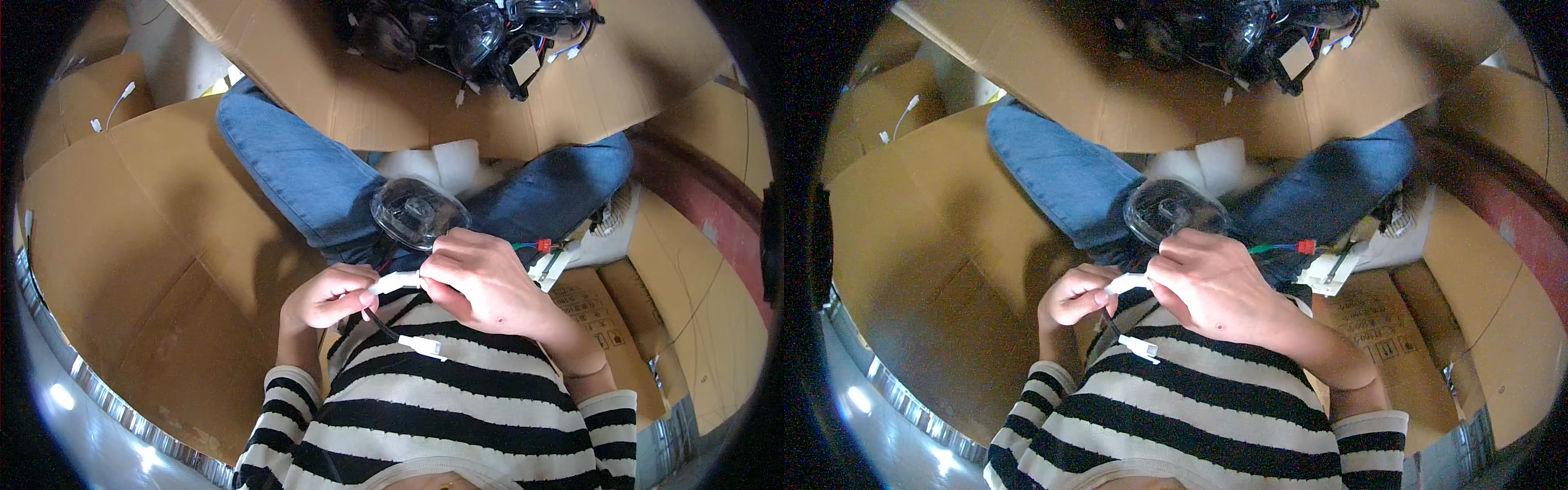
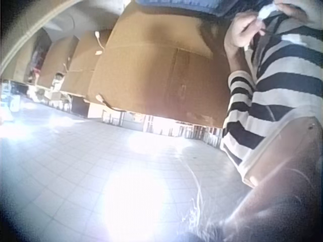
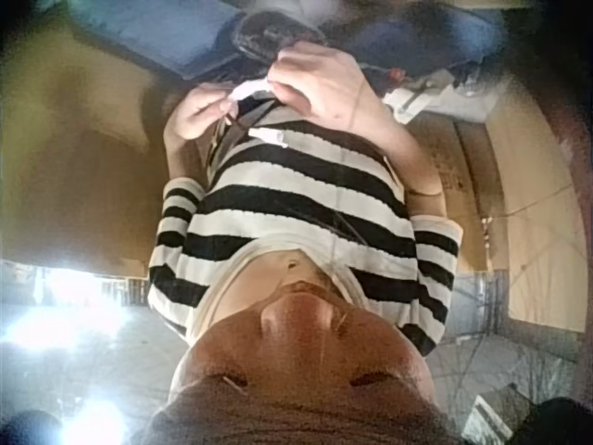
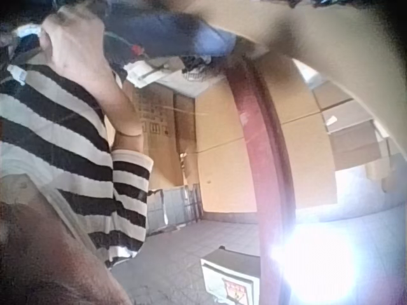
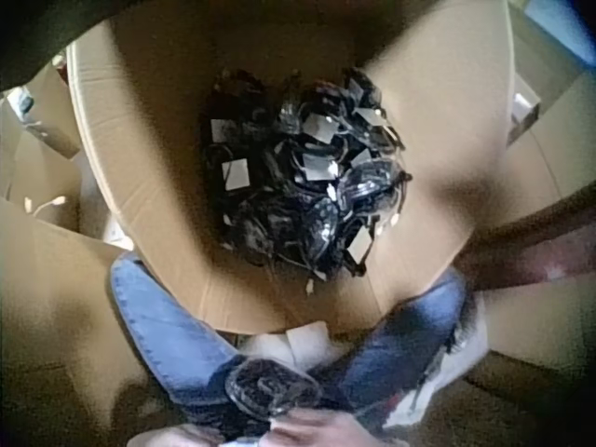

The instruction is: The person checks and sorts motorcycle headlight assemblies, wiring harnesses, and connectors by hand, taking them from large cardboard boxes.

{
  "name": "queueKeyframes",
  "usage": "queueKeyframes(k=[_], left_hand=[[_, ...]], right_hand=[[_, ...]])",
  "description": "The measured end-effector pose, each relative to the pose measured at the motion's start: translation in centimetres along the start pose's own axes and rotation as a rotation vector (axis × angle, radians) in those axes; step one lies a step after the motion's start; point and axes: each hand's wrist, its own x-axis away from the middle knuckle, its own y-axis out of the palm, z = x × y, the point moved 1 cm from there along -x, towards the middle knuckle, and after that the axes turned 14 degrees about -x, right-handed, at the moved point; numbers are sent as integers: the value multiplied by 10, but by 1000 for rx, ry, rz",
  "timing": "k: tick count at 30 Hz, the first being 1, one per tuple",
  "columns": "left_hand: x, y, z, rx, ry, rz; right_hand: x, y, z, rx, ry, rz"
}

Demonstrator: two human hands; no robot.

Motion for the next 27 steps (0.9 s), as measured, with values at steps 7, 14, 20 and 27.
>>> queueKeyframes(k=[7, 14, 20, 27], left_hand=[[-6, 2, 7, -25, -81, 5], [1, -1, -5, 62, -90, 113], [12, 7, -8, 286, -371, 357], [9, 5, -9, 56, -233, 354]], right_hand=[[6, 4, 3, -88, 50, -16], [17, -11, 19, -203, 75, 241], [35, -30, 1, -724, 478, 199], [25, -40, 9, -362, 155, 185]])
